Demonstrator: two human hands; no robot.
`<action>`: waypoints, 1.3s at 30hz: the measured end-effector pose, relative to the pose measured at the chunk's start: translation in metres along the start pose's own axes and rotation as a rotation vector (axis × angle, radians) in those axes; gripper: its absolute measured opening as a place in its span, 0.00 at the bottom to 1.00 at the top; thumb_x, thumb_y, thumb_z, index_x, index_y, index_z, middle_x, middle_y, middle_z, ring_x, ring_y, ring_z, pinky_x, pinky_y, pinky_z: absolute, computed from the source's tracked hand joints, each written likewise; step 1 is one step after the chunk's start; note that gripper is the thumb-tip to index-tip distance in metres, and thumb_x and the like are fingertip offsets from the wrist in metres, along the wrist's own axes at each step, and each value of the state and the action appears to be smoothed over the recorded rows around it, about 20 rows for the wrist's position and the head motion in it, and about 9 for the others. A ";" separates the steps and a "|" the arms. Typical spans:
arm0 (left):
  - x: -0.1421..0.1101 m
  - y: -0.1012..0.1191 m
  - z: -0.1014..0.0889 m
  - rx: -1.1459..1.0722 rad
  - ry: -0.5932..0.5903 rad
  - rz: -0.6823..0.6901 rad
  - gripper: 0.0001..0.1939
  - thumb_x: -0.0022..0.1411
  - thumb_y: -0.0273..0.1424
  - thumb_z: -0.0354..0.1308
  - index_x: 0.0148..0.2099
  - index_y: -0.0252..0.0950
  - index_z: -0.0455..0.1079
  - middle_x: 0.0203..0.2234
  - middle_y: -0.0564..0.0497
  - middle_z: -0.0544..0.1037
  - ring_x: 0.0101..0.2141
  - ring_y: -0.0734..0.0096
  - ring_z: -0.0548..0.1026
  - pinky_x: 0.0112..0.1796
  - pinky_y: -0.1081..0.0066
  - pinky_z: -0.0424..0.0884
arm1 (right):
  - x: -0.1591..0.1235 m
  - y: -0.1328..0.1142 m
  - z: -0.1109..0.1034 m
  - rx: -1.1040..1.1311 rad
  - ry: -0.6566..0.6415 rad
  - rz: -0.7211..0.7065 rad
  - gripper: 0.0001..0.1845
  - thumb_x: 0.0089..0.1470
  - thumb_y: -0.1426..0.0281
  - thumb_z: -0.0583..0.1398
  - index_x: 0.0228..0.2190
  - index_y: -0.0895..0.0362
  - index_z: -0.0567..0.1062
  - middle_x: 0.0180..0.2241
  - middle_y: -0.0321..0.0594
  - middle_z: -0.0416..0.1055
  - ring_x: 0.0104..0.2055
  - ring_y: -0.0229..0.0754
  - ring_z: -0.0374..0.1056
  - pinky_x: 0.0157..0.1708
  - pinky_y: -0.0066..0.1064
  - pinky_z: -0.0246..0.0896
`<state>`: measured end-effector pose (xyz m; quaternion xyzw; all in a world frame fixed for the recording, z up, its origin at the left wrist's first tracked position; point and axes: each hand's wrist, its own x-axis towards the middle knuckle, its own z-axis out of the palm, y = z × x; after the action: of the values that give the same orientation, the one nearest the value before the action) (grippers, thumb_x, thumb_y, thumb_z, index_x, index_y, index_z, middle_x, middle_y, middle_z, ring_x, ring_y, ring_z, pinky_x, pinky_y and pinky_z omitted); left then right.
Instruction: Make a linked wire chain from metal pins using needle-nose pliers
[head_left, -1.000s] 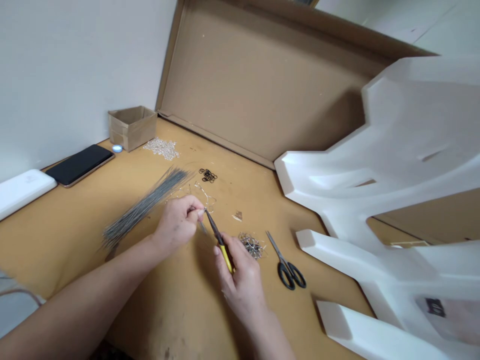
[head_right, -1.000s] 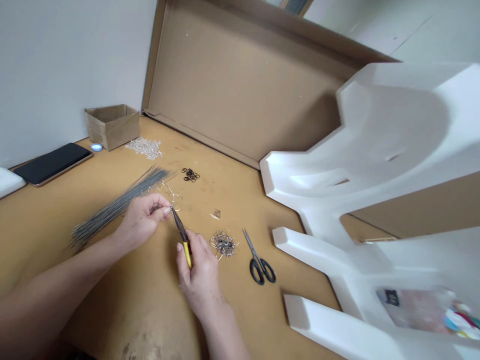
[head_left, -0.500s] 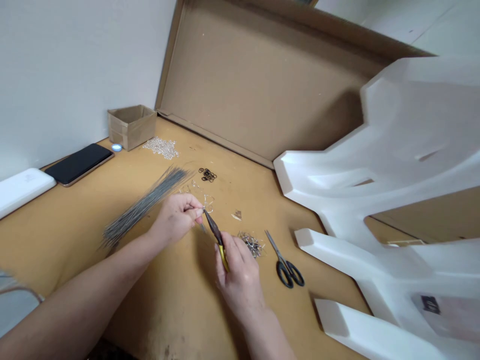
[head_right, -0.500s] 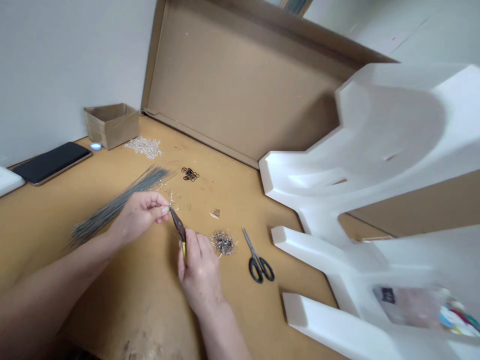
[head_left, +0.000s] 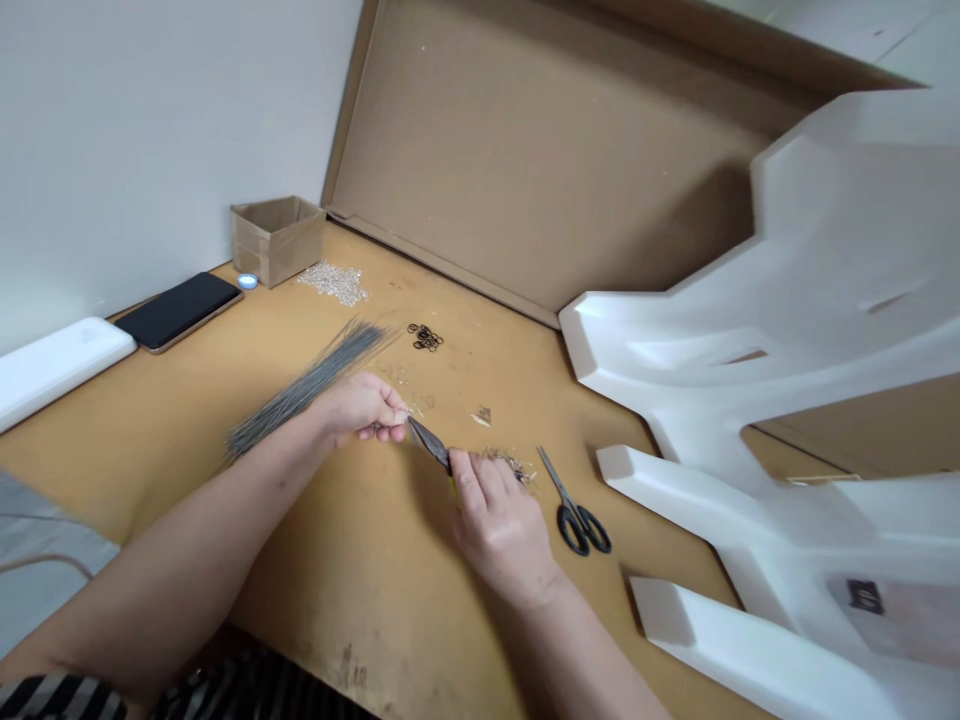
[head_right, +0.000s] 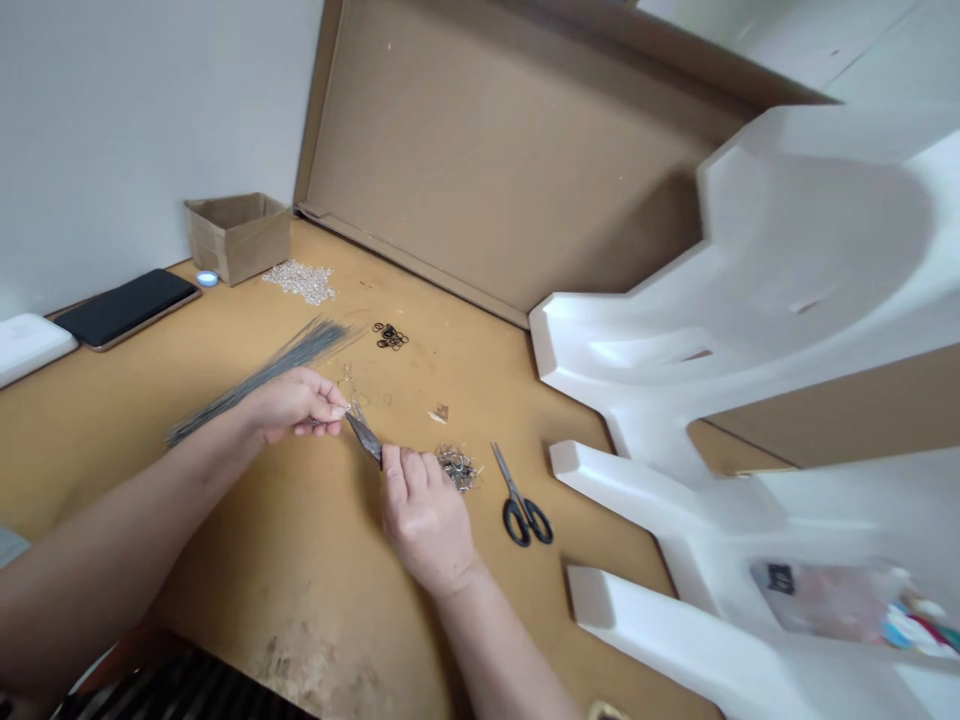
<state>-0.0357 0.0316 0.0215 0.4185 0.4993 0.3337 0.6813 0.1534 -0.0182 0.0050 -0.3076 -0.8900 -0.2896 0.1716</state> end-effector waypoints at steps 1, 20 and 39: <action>0.000 0.000 0.000 -0.001 -0.011 -0.005 0.13 0.48 0.16 0.52 0.15 0.31 0.62 0.08 0.55 0.67 0.10 0.86 0.57 0.11 0.81 0.46 | 0.000 0.002 -0.002 -0.010 -0.012 -0.027 0.17 0.50 0.83 0.46 0.39 0.68 0.69 0.26 0.48 0.66 0.27 0.43 0.57 0.26 0.32 0.60; 0.001 -0.004 0.002 -0.155 0.012 0.154 0.10 0.48 0.18 0.52 0.18 0.31 0.62 0.10 0.55 0.68 0.12 0.84 0.61 0.14 0.80 0.49 | 0.012 0.016 -0.022 0.082 -0.160 0.034 0.15 0.54 0.78 0.47 0.39 0.62 0.71 0.26 0.46 0.68 0.27 0.43 0.59 0.25 0.33 0.57; -0.003 -0.008 0.015 -0.129 0.198 0.528 0.03 0.46 0.21 0.54 0.23 0.32 0.65 0.14 0.57 0.69 0.19 0.80 0.67 0.22 0.78 0.62 | 0.020 -0.021 -0.012 2.142 -0.044 1.291 0.13 0.39 0.65 0.64 0.29 0.60 0.77 0.21 0.36 0.60 0.21 0.31 0.52 0.15 0.22 0.41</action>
<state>-0.0219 0.0219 0.0182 0.4551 0.4148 0.5699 0.5440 0.1261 -0.0304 0.0148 -0.3982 -0.3677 0.7213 0.4312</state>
